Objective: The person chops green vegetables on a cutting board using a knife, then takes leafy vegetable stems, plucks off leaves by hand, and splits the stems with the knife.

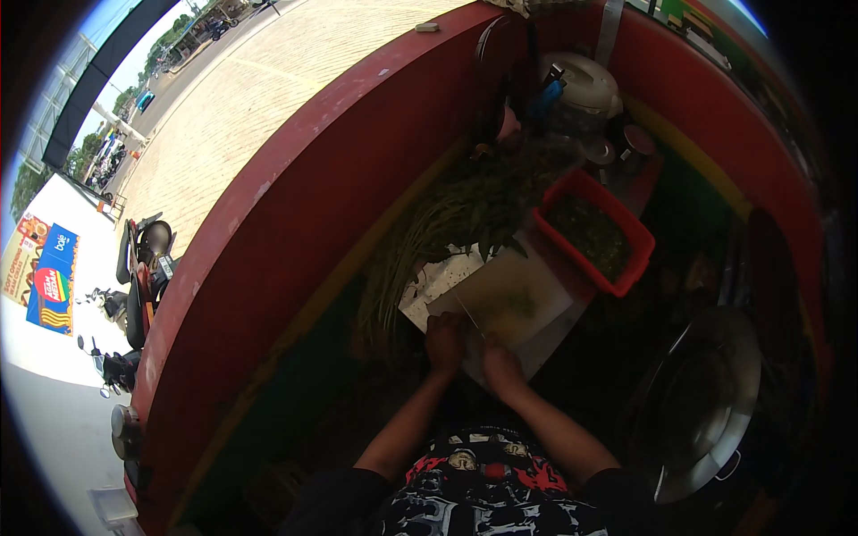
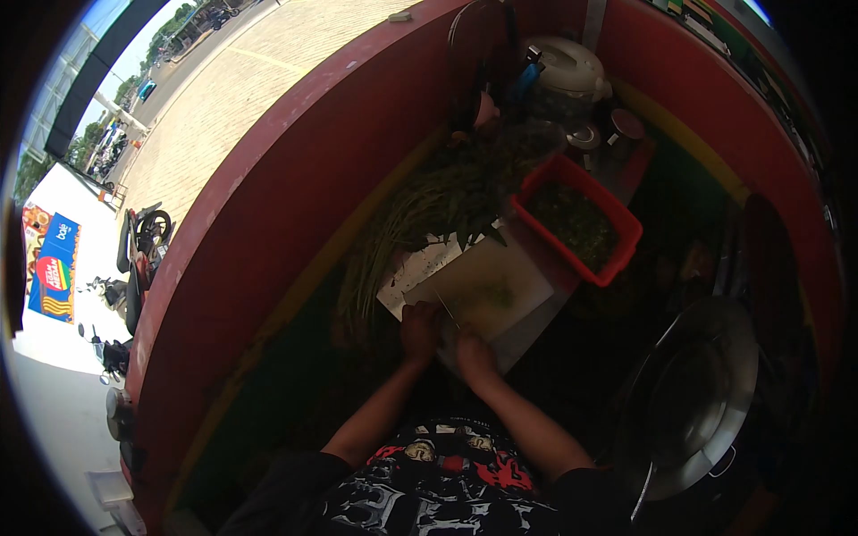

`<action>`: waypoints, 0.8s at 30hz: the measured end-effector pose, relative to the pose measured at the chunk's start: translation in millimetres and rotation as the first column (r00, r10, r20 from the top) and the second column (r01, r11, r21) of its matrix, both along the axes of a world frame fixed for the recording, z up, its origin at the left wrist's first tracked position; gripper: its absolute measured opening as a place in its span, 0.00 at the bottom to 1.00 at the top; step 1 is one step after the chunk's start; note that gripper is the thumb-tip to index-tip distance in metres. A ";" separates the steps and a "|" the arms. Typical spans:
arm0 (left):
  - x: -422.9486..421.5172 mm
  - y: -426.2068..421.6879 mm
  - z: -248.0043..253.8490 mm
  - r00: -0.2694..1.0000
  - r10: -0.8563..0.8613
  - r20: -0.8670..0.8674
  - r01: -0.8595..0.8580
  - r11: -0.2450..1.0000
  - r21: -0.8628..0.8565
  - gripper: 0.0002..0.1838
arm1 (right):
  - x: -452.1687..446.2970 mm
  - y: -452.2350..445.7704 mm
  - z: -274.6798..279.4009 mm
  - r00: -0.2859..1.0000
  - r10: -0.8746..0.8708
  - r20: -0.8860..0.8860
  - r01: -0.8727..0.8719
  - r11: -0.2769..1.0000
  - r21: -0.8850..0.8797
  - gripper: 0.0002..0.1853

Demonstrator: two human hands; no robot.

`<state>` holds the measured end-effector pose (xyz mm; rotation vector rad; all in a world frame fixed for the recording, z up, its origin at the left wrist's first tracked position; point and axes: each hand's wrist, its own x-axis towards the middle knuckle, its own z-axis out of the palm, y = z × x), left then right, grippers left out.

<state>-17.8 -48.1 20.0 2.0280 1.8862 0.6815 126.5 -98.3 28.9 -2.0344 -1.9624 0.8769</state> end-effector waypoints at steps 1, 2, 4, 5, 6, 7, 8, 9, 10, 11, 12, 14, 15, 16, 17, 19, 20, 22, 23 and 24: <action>0.1 -1.0 0.9 1.000 0.009 0.021 -0.009 1.000 -0.009 0.11 | -2.4 3.5 1.2 0.999 -0.011 -0.040 0.012 1.000 0.026 0.15; 0.3 1.1 1.7 0.999 0.017 0.044 -0.017 1.000 -0.015 0.11 | -1.5 3.7 3.4 0.999 -0.013 -0.042 0.015 0.999 0.032 0.15; -1.5 4.4 -2.7 0.999 0.011 0.049 -0.011 1.000 0.001 0.11 | 2.6 -3.2 9.2 1.000 0.014 -0.024 -0.012 0.999 0.051 0.14; -2.2 1.8 -6.2 0.998 0.008 0.056 -0.008 1.000 0.008 0.11 | 4.3 -9.5 11.3 1.000 0.015 -0.024 -0.014 0.999 0.045 0.14; -1.7 -0.2 -4.6 0.998 0.010 0.058 -0.010 1.000 0.000 0.11 | 7.1 -17.0 20.8 1.000 -0.016 -0.023 0.015 0.999 -0.033 0.15; -1.9 0.1 -2.9 0.998 -0.002 0.062 0.001 1.000 0.010 0.11 | 8.3 -22.6 26.3 0.999 -0.048 -0.020 0.046 0.993 -0.110 0.16; -2.6 0.4 -0.5 0.998 -0.016 0.065 0.014 1.000 0.023 0.11 | 8.5 -26.0 17.3 0.999 -0.048 -0.019 0.046 0.992 -0.114 0.16; -3.6 -0.6 -1.7 0.998 -0.017 0.065 0.015 1.000 0.021 0.11 | 8.0 -27.1 10.1 1.000 -0.026 0.007 0.027 0.997 -0.079 0.15; -4.2 -0.8 -2.5 0.995 -0.027 0.091 0.026 1.000 0.009 0.11 | 8.4 -28.0 3.3 0.999 -0.007 0.034 0.008 0.999 -0.043 0.15; -4.1 -0.3 -3.1 0.993 -0.036 0.117 0.036 0.999 -0.001 0.11 | 8.4 -24.5 -4.1 0.999 -0.008 0.034 0.010 0.999 -0.040 0.15; -4.8 -0.9 -6.9 0.993 -0.036 0.116 0.036 0.999 0.002 0.11 | 5.1 -15.6 -3.1 1.000 -0.009 0.014 0.009 1.000 -0.024 0.15; -8.3 -4.7 -14.0 0.987 -0.117 0.112 0.111 0.992 0.061 0.15 | 0.3 -8.7 0.5 1.000 -0.011 -0.013 0.011 1.000 -0.006 0.15; -8.2 -6.4 -14.1 0.987 -0.120 0.109 0.114 0.991 0.065 0.15 | 0.1 -5.5 2.0 1.000 -0.012 -0.022 0.012 1.000 0.019 0.16; -7.4 -7.4 -14.6 0.985 -0.118 0.129 0.112 0.992 0.050 0.16 | -0.4 -2.1 3.3 0.999 -0.012 -0.029 0.013 0.999 0.043 0.16; -7.4 -8.6 -15.9 0.982 -0.111 0.151 0.108 0.994 0.030 0.17 | 0.9 -5.6 5.2 0.999 -0.011 -0.030 0.012 0.999 0.045 0.16; -7.4 -7.4 -15.9 0.985 -0.103 0.138 0.102 0.995 0.017 0.17 | 4.2 -18.6 32.7 0.998 -0.038 -0.050 0.035 0.997 -0.066 0.16; -6.6 -8.3 -15.9 0.987 -0.099 0.126 0.099 0.995 0.007 0.17 | 5.2 -25.3 31.2 0.998 -0.035 -0.046 0.032 0.997 -0.074 0.16; -7.4 -7.4 -19.2 0.986 -0.102 0.133 0.102 0.995 0.003 0.18 | 6.8 -35.1 23.7 1.000 0.008 -0.010 -0.009 0.999 -0.036 0.16; -8.5 -6.4 -19.8 0.985 -0.109 0.136 0.109 0.994 0.004 0.18 | 5.1 -32.8 18.7 1.000 0.009 -0.009 -0.009 0.999 -0.036 0.16; -9.1 -5.4 -19.1 0.984 -0.109 0.137 0.109 0.994 0.007 0.18 | 2.9 -28.2 10.0 1.000 0.007 0.025 -0.006 1.000 -0.027 0.16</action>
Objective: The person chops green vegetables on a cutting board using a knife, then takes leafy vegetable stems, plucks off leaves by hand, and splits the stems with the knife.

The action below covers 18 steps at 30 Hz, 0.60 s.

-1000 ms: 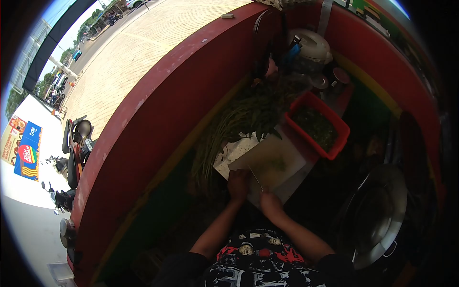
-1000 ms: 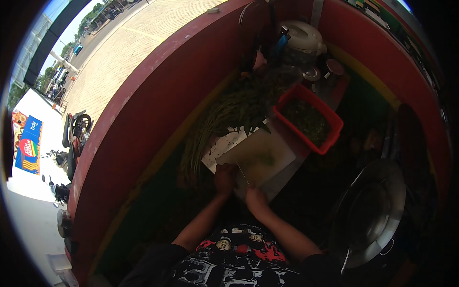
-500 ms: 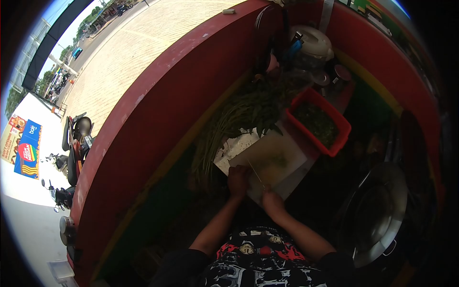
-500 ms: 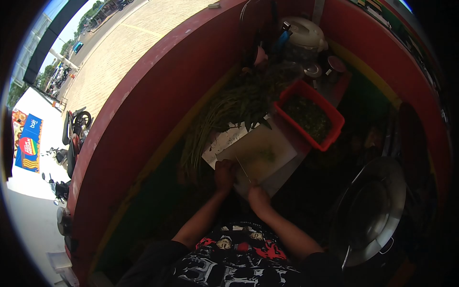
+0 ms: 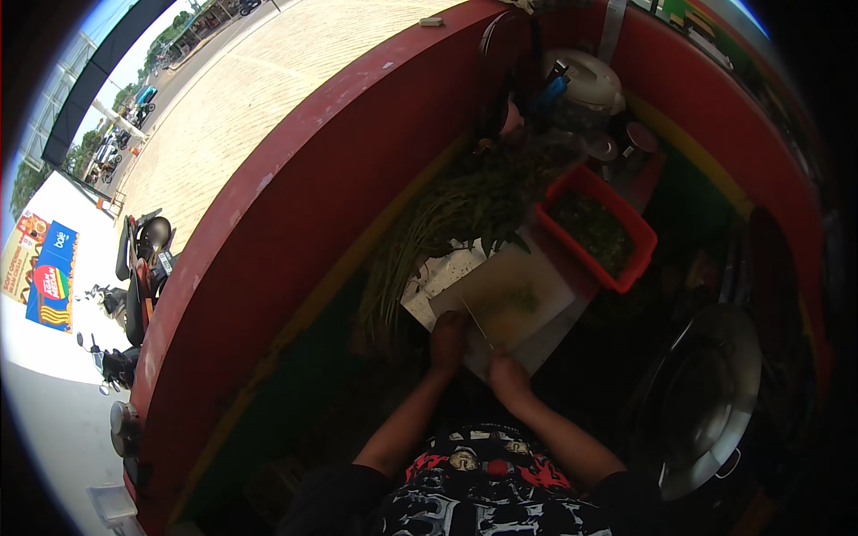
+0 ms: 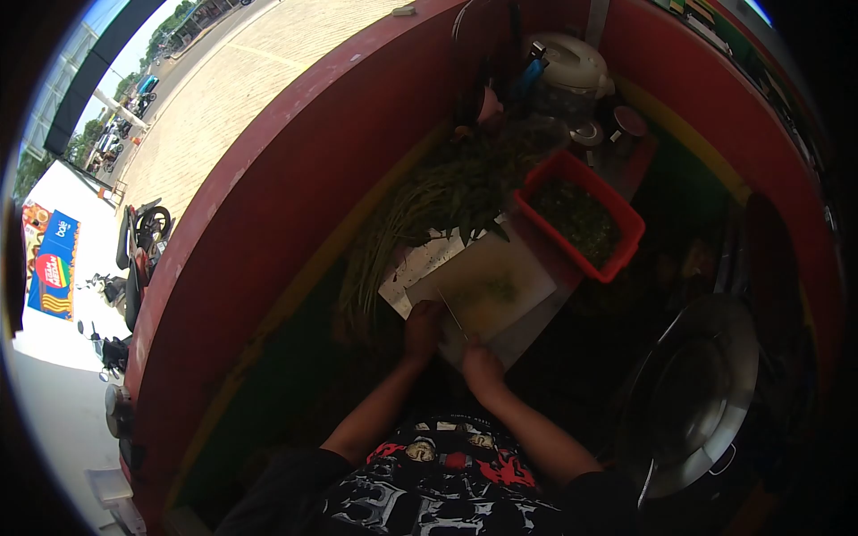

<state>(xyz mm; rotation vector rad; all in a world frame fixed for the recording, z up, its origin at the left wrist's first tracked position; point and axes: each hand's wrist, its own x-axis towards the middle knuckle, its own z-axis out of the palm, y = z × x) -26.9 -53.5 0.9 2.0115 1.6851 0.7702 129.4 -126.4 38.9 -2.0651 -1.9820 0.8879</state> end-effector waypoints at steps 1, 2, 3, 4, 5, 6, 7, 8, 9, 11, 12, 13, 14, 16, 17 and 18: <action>-0.5 1.0 1.0 1.000 -0.016 -0.027 0.016 1.000 0.003 0.18 | -1.8 4.8 -5.8 0.999 -0.002 0.034 0.002 1.000 0.010 0.16; -1.0 1.5 2.0 0.998 -0.030 -0.055 0.030 1.000 0.006 0.18 | -2.9 10.9 -11.6 0.999 -0.001 0.034 0.001 1.000 0.013 0.16; -1.3 1.3 3.8 0.998 -0.028 -0.056 0.029 1.000 0.009 0.18 | -4.9 19.4 -12.4 1.000 0.002 0.007 -0.003 0.999 0.043 0.17; -1.7 0.7 5.9 1.000 -0.018 -0.023 0.018 1.000 -0.022 0.18 | -6.9 24.5 -12.4 1.000 0.006 -0.021 -0.004 0.997 0.073 0.17; -2.2 1.6 8.0 1.000 -0.009 0.010 0.009 0.999 -0.052 0.17 | -6.8 25.2 -11.2 1.000 0.005 -0.023 -0.003 0.997 0.077 0.17; -2.9 3.4 8.0 1.000 -0.008 0.009 0.009 0.999 -0.048 0.17 | -5.3 25.3 -2.2 0.998 -0.028 -0.061 0.031 0.998 0.061 0.17; -3.6 3.6 6.4 0.998 0.009 0.067 -0.002 0.994 -0.106 0.17 | -3.7 24.0 6.1 0.993 -0.059 -0.097 0.063 0.997 0.041 0.16; -4.2 1.6 3.8 0.992 0.031 0.125 -0.009 0.986 -0.169 0.17 | -2.5 19.7 14.1 0.994 -0.056 -0.096 0.060 0.997 0.037 0.16; -5.0 1.0 1.1 0.991 0.034 0.127 -0.011 0.984 -0.176 0.17 | -0.5 12.7 19.8 0.996 -0.048 -0.072 0.047 0.999 -0.007 0.16; -6.8 2.5 -4.3 0.999 -0.038 0.014 0.038 0.999 0.002 0.17 | 1.7 1.5 16.4 0.998 -0.036 -0.044 0.033 0.998 -0.057 0.15; -6.9 1.5 -4.3 0.999 -0.036 0.017 0.036 0.999 0.000 0.17 | 1.2 -1.2 9.4 0.999 -0.028 -0.042 0.026 0.998 -0.052 0.15; -7.0 0.7 -3.9 0.999 -0.036 0.007 0.036 0.999 0.010 0.17 | 0.4 -2.1 2.2 0.999 -0.022 -0.042 0.020 0.999 -0.046 0.15; -6.2 1.6 -3.2 0.999 -0.038 -0.003 0.038 0.999 0.022 0.17 | 0.1 1.4 -5.5 0.999 -0.023 -0.041 0.021 0.999 -0.044 0.15; -4.4 1.2 -2.2 0.999 -0.041 -0.020 0.042 0.999 0.021 0.17 | -4.3 16.0 -8.1 1.000 -0.003 -0.016 0.004 0.999 0.037 0.14; -4.1 -0.1 -1.2 0.998 -0.043 -0.039 0.043 0.999 0.015 0.17 | -7.5 21.5 -8.6 1.000 -0.002 -0.017 0.003 0.999 0.040 0.14; -2.9 -3.0 -1.9 0.998 -0.043 -0.040 0.044 0.999 0.019 0.17 | -10.6 26.5 -9.0 0.999 -0.011 -0.044 0.013 0.998 0.054 0.14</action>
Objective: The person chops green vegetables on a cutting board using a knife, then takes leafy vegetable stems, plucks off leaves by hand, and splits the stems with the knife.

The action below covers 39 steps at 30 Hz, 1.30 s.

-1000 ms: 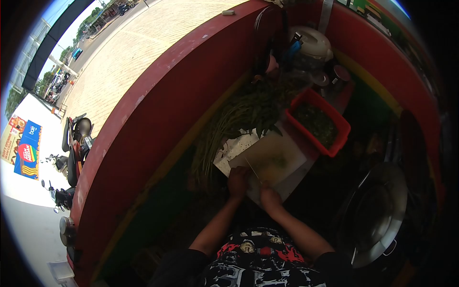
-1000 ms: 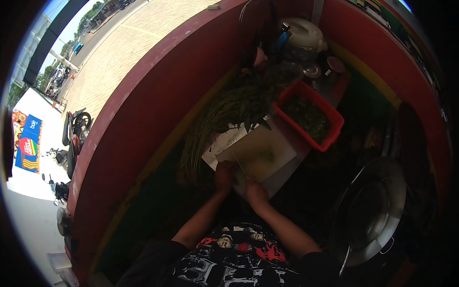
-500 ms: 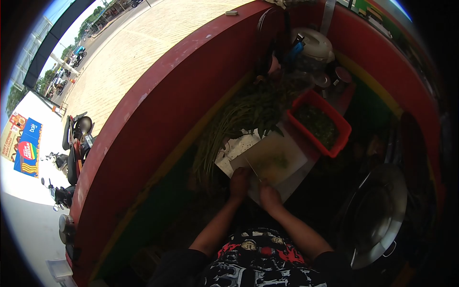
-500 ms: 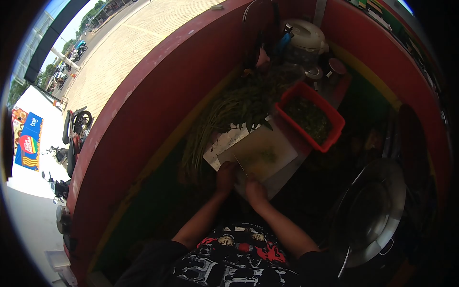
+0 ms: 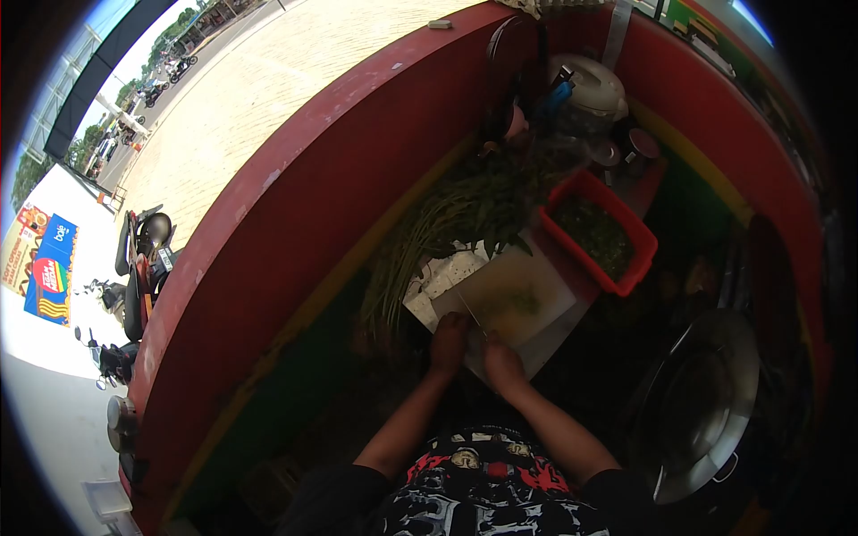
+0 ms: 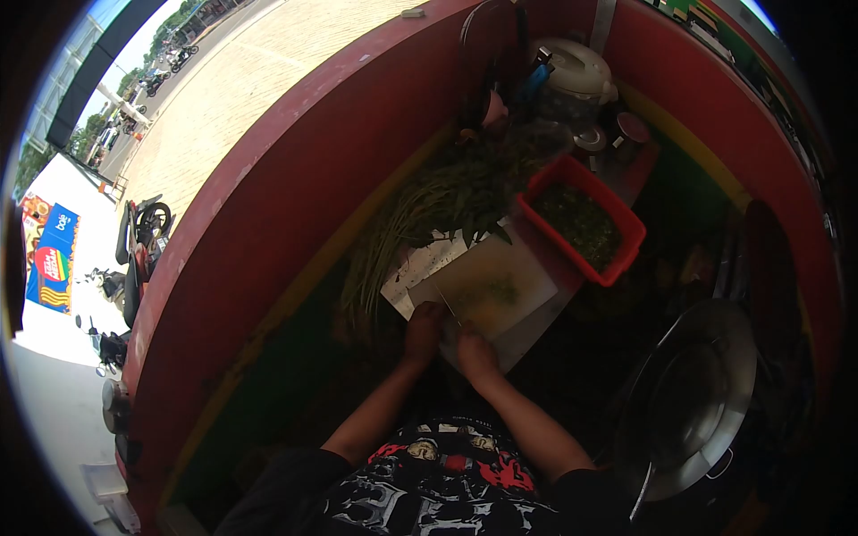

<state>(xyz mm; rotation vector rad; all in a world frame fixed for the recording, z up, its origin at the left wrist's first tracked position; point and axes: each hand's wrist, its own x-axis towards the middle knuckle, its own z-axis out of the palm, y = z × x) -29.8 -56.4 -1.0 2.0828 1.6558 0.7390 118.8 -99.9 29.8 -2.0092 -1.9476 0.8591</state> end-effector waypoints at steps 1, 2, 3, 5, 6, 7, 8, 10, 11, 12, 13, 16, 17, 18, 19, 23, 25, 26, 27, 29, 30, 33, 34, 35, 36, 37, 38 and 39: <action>2.2 -2.6 -0.8 1.000 0.017 0.007 -0.017 1.000 0.022 0.18 | -1.5 3.5 0.1 1.000 -0.011 -0.026 0.011 1.000 0.015 0.14; 3.0 -2.5 -1.8 0.999 0.035 0.015 -0.036 0.998 0.043 0.18 | 0.4 3.9 0.9 1.000 -0.013 -0.027 0.013 1.000 0.019 0.14; 2.9 -1.3 2.6 0.999 0.035 0.014 -0.036 0.998 0.045 0.18 | 3.5 1.2 4.2 0.999 -0.031 -0.036 0.032 0.999 0.024 0.14; 1.9 -1.3 9.6 0.998 0.063 -0.029 -0.063 0.998 0.008 0.18 | 5.6 -9.0 9.5 0.998 -0.042 -0.045 0.043 0.999 0.020 0.14; 2.1 -1.1 9.1 0.997 0.067 -0.027 -0.067 0.998 0.003 0.18 | 8.2 -16.1 24.9 0.999 -0.036 -0.026 0.035 0.999 -0.032 0.14; 3.1 -0.1 8.8 0.996 0.089 -0.006 -0.089 0.996 -0.011 0.17 | 10.6 -21.0 32.9 1.000 -0.029 -0.005 0.028 0.996 -0.084 0.15; 4.0 1.0 8.9 0.994 0.110 0.013 -0.110 0.994 -0.025 0.17 | 11.7 -25.6 30.6 1.000 -0.026 -0.001 0.026 0.996 -0.086 0.15; 3.0 2.8 10.8 0.995 0.100 0.005 -0.100 0.995 -0.022 0.17 | 12.6 -33.3 18.9 1.000 0.001 -0.002 -0.001 0.994 -0.106 0.15; 3.2 3.2 12.1 0.996 0.088 -0.006 -0.088 0.996 -0.017 0.16 | 11.3 -29.7 11.2 1.000 0.000 0.001 0.001 0.994 -0.106 0.15; 3.4 4.0 8.8 0.996 0.086 -0.003 -0.086 0.996 -0.016 0.16 | 8.5 -22.5 6.6 0.999 0.007 0.036 -0.004 0.996 -0.091 0.15; 2.8 5.0 5.5 0.995 0.094 0.017 -0.094 0.995 -0.029 0.16 | 6.7 -17.4 2.7 0.997 0.015 0.070 -0.009 0.997 -0.076 0.16; 1.9 5.4 1.1 0.993 0.112 0.025 -0.111 0.993 -0.046 0.15 | 0.0 -1.8 8.3 1.000 0.009 0.002 -0.009 1.000 -0.020 0.16; 1.8 6.7 0.2 0.993 0.120 0.017 -0.119 0.992 -0.051 0.15 | -0.3 -1.5 14.0 1.000 0.010 0.000 -0.010 1.000 -0.016 0.16; 1.7 8.5 1.4 0.992 0.122 0.016 -0.122 0.991 -0.049 0.15 | 0.2 -2.4 22.9 1.000 -0.004 -0.008 0.004 0.999 -0.034 0.16; 1.7 8.8 1.9 0.992 0.124 0.016 -0.123 0.991 -0.047 0.14 | 0.7 -4.2 30.3 1.000 -0.017 -0.015 0.016 0.998 -0.055 0.16; 2.8 6.5 8.0 0.993 0.118 0.012 -0.117 0.991 -0.058 0.14 | 5.8 -25.2 29.1 0.999 0.017 0.043 -0.012 0.991 -0.133 0.15; 2.9 6.4 7.3 0.993 0.115 0.001 -0.115 0.992 -0.049 0.15 | 5.3 -24.5 10.2 0.996 0.024 0.081 -0.016 0.996 -0.092 0.14; 3.0 5.8 7.0 0.994 0.112 -0.013 -0.112 0.993 -0.038 0.15 | 5.7 -21.0 2.9 0.996 0.028 0.082 -0.020 0.996 -0.092 0.14; 4.2 4.4 8.3 0.993 0.117 -0.014 -0.118 0.992 -0.039 0.15 | 4.6 -14.1 1.1 0.998 0.034 0.060 -0.034 0.999 -0.011 0.15; 6.1 2.9 12.1 0.991 0.131 -0.009 -0.131 0.991 -0.029 0.16 | 2.8 -7.0 -0.1 0.998 0.046 0.033 -0.048 0.996 0.074 0.15; 6.1 1.3 12.8 0.991 0.133 -0.011 -0.133 0.991 -0.026 0.16 | 3.4 -4.8 2.7 0.999 0.030 0.011 -0.031 0.999 0.036 0.15; 5.6 -3.3 14.2 0.991 0.126 -0.043 -0.126 0.992 0.003 0.17 | 12.4 -12.1 13.2 1.000 0.018 0.000 -0.018 0.999 -0.034 0.15; 5.4 -2.8 13.9 0.989 0.149 -0.004 -0.149 0.989 -0.017 0.16 | 15.5 -19.2 16.4 1.000 0.018 0.014 -0.017 0.997 -0.069 0.15; 6.1 -2.2 13.6 0.984 0.172 0.036 -0.171 0.985 -0.037 0.16 | 17.2 -26.6 17.9 1.000 0.018 0.015 -0.017 0.997 -0.071 0.15; 6.3 -1.6 12.6 0.985 0.171 0.036 -0.170 0.985 -0.039 0.16 | 18.7 -34.5 18.7 0.999 0.036 -0.004 -0.036 0.995 -0.093 0.16; 6.0 -0.1 11.8 0.986 0.167 0.025 -0.166 0.985 -0.042 0.15 | 19.9 -38.5 18.8 0.998 0.052 -0.025 -0.054 0.992 -0.114 0.16; 5.7 0.4 11.2 0.987 0.163 0.013 -0.162 0.986 -0.044 0.14 | 19.5 -37.5 17.8 0.998 0.050 -0.025 -0.052 0.992 -0.114 0.16; 6.0 0.2 11.7 0.987 0.161 0.013 -0.160 0.986 -0.044 0.14 | 17.8 -33.4 16.2 0.999 0.052 -0.004 -0.052 0.991 -0.120 0.16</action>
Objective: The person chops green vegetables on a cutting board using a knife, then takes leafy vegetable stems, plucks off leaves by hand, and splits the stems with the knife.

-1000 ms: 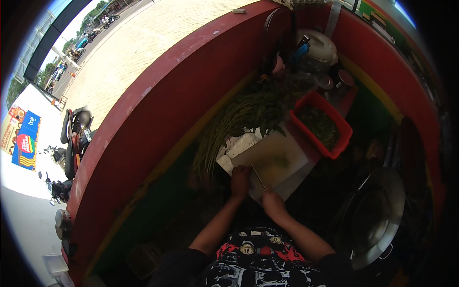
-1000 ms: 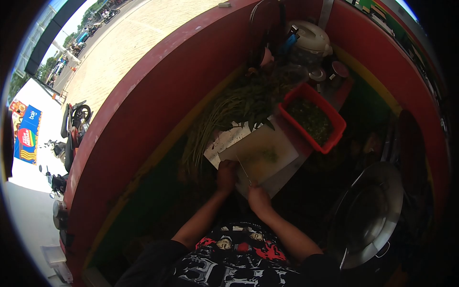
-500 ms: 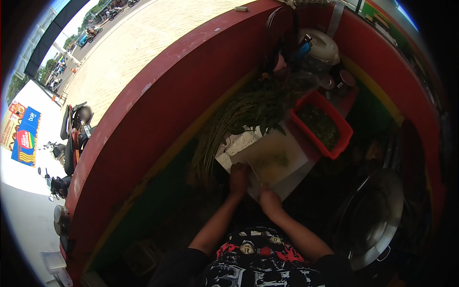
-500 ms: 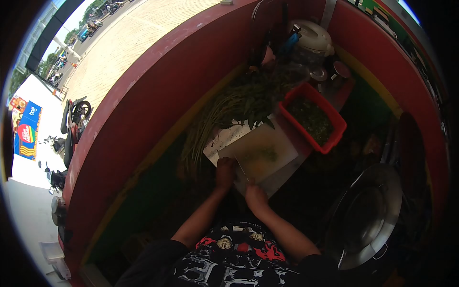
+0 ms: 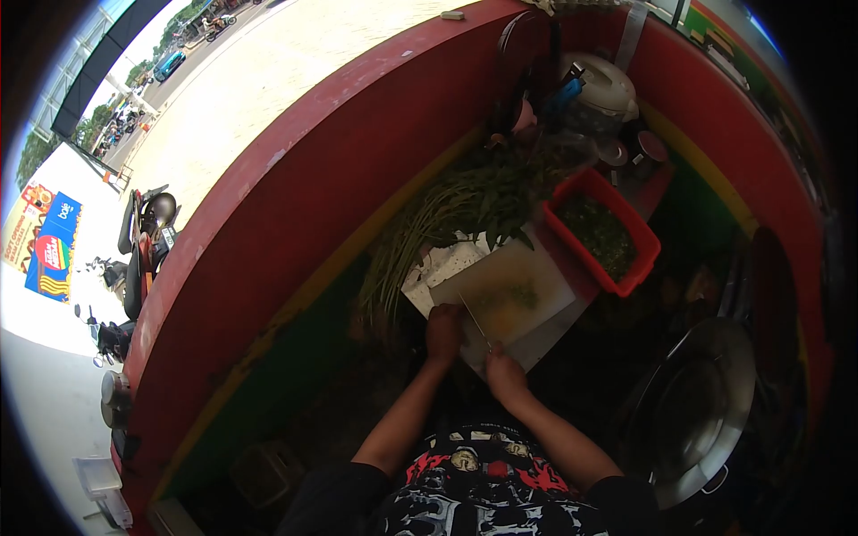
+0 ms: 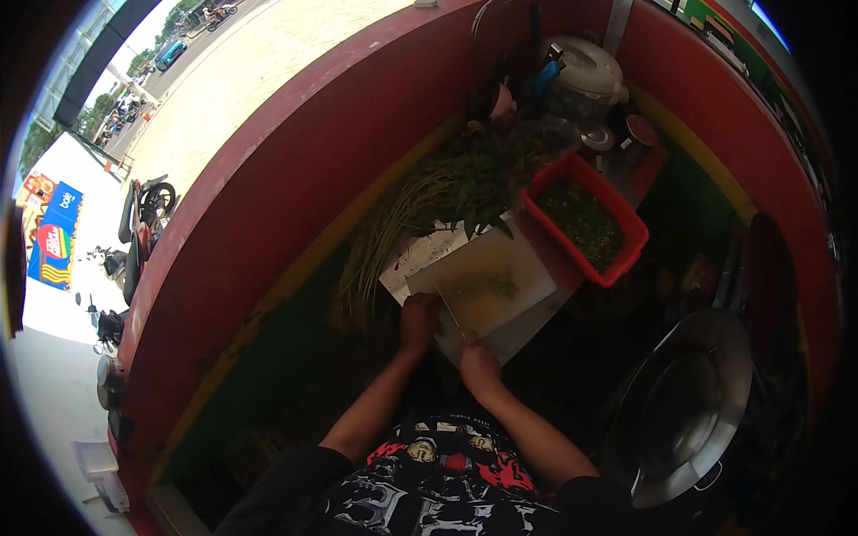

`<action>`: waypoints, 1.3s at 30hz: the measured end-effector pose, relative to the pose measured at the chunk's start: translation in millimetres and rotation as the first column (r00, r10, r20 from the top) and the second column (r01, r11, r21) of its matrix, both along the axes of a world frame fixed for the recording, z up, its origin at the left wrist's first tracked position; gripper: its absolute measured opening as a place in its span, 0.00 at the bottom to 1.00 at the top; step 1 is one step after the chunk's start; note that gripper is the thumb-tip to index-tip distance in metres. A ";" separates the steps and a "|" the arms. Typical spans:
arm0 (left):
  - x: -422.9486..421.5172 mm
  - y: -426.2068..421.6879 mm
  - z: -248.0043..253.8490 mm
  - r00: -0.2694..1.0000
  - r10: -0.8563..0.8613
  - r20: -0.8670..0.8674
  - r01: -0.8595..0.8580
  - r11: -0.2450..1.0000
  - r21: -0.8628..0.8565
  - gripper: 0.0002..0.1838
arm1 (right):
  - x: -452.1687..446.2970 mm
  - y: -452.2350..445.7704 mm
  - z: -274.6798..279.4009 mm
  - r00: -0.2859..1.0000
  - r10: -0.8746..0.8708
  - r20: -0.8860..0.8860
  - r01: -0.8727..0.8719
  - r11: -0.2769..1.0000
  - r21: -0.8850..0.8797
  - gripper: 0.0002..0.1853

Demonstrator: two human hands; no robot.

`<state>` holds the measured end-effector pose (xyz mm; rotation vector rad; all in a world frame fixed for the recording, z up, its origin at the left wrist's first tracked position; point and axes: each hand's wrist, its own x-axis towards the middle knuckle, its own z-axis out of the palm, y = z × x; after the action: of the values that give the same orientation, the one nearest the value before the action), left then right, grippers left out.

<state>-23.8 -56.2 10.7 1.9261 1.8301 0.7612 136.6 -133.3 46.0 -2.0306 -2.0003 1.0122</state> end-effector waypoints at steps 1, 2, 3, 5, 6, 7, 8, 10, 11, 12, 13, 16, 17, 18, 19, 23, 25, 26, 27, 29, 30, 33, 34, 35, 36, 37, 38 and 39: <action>0.4 0.8 1.0 1.000 0.006 0.008 -0.006 1.000 -0.010 0.13 | -1.6 5.8 -1.4 1.000 0.003 0.020 -0.002 1.000 -0.003 0.16; 0.8 1.7 2.4 1.000 0.014 0.015 -0.014 1.000 -0.018 0.12 | -3.7 13.1 -2.5 1.000 0.002 0.019 -0.002 1.000 0.002 0.16; 0.0 1.6 0.8 1.000 0.015 0.011 -0.014 1.000 -0.014 0.12 | -6.9 21.1 -3.0 1.000 -0.002 -0.016 0.003 0.999 0.032 0.16; -2.7 1.0 -2.0 0.999 0.038 -0.021 -0.038 0.999 -0.006 0.10 | -10.2 28.2 -1.7 0.998 -0.007 -0.057 0.011 0.998 0.068 0.16; -3.7 1.7 -2.3 0.999 0.038 -0.025 -0.038 0.999 -0.001 0.10 | -10.8 30.1 4.1 0.997 -0.031 -0.068 0.035 0.997 0.061 0.16; -4.3 1.0 -3.2 0.999 0.030 -0.011 -0.029 0.999 0.026 0.10 | -10.7 29.8 9.8 0.996 -0.053 -0.078 0.057 0.997 0.052 0.16; -4.4 -1.2 -5.0 1.000 0.022 0.004 -0.023 0.999 0.050 0.09 | -9.3 26.3 15.5 0.996 -0.049 -0.079 0.053 0.997 0.051 0.16; -2.6 -5.5 -1.7 1.000 0.018 0.014 -0.019 0.997 0.071 0.09 | -4.0 15.2 24.8 1.000 -0.004 -0.029 0.004 1.000 -0.008 0.16; -0.7 -6.4 0.1 1.000 0.007 0.024 -0.010 0.995 0.097 0.10 | -1.5 9.9 18.5 1.000 -0.004 -0.025 0.004 1.000 -0.010 0.16; 0.8 -7.2 0.0 1.000 0.006 0.028 -0.009 0.995 0.097 0.10 | 0.7 5.1 6.3 1.000 0.002 -0.031 -0.002 1.000 -0.005 0.16; 1.4 -8.5 -1.1 1.000 -0.006 0.012 0.004 0.994 0.111 0.11 | 1.3 4.2 -3.5 0.999 0.009 -0.037 -0.009 1.000 0.000 0.16; 0.3 -14.4 -5.5 1.000 -0.023 -0.011 0.025 0.989 0.142 0.15 | -5.4 14.8 -19.5 1.000 0.012 0.015 -0.014 0.991 0.134 0.15; -1.5 -17.7 -6.9 0.999 -0.031 -0.021 0.034 0.987 0.157 0.18 | -6.4 18.7 -21.9 1.000 0.017 0.012 -0.019 0.990 0.137 0.15; -2.8 -21.9 -6.3 0.999 -0.028 -0.026 0.032 0.987 0.158 0.18 | -8.2 24.6 -16.7 0.999 0.009 -0.044 -0.003 0.992 0.125 0.15; -3.1 -25.4 -6.0 0.999 -0.016 -0.040 0.022 0.985 0.171 0.19 | -8.7 27.6 -11.1 0.995 -0.002 -0.099 0.013 0.993 0.114 0.15; -4.1 -30.2 -2.8 0.999 0.010 -0.038 -0.005 0.992 0.129 0.24 | 0.0 23.9 4.6 0.993 -0.033 -0.117 0.042 0.996 0.079 0.16; -4.2 -32.7 -7.5 0.999 0.025 -0.036 -0.020 0.993 0.116 0.26 | 5.1 15.5 2.2 0.998 0.005 -0.062 -0.004 1.000 0.020 0.16; -3.3 -32.4 -10.0 0.998 0.042 -0.036 -0.038 0.994 0.107 0.27 | 6.4 13.0 1.0 0.998 0.001 -0.059 0.000 1.000 0.020 0.16; -2.4 -32.0 -10.8 0.999 0.039 -0.034 -0.035 0.994 0.108 0.27 | 6.0 11.6 -2.5 0.997 0.002 -0.072 -0.003 1.000 -0.010 0.17; -2.9 -32.4 -12.2 0.999 0.034 -0.008 -0.033 0.995 0.096 0.29 | 3.9 14.8 -10.5 0.996 0.005 -0.086 -0.009 0.999 -0.041 0.17; -3.1 -34.0 -13.6 0.999 0.033 -0.009 -0.032 0.995 0.093 0.29 | 3.2 18.4 -13.5 0.997 0.015 -0.078 -0.014 1.000 0.002 0.16; -4.7 -34.0 -17.7 1.000 0.023 -0.018 -0.021 0.994 0.108 0.30 | -1.2 26.3 -15.7 0.996 0.012 -0.089 -0.004 0.996 0.086 0.16; -5.8 -35.0 -19.3 1.000 0.030 -0.001 -0.029 0.995 0.091 0.31 | -4.3 28.4 -13.2 0.994 -0.003 -0.110 0.017 0.992 0.123 0.16; -6.3 -35.1 -21.1 0.999 0.035 0.016 -0.036 0.997 0.074 0.32 | -5.4 27.8 -10.2 0.994 -0.005 -0.111 0.019 0.992 0.127 0.16; -6.4 -34.6 -20.0 0.999 0.033 0.017 -0.034 0.996 0.077 0.32 | -4.9 25.2 -4.3 0.995 0.005 -0.103 0.006 0.994 0.107 0.16; -6.9 -35.2 -19.4 0.999 0.031 0.015 -0.033 0.996 0.079 0.32 | -4.6 22.8 0.2 0.995 0.015 -0.094 -0.007 0.996 0.084 0.16; -6.7 -36.4 -19.2 0.999 0.029 0.014 -0.030 0.997 0.078 0.32 | -4.7 20.7 1.6 0.996 0.012 -0.092 -0.004 0.996 0.084 0.16; -5.9 -37.6 -18.3 1.000 0.026 0.017 -0.027 0.997 0.076 0.32 | -4.0 17.7 -1.3 0.996 0.015 -0.089 -0.008 0.996 0.084 0.16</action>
<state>-29.7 -93.8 -7.6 1.9403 1.8453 0.8651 132.6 -115.6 44.7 -1.8996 -1.9766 0.9860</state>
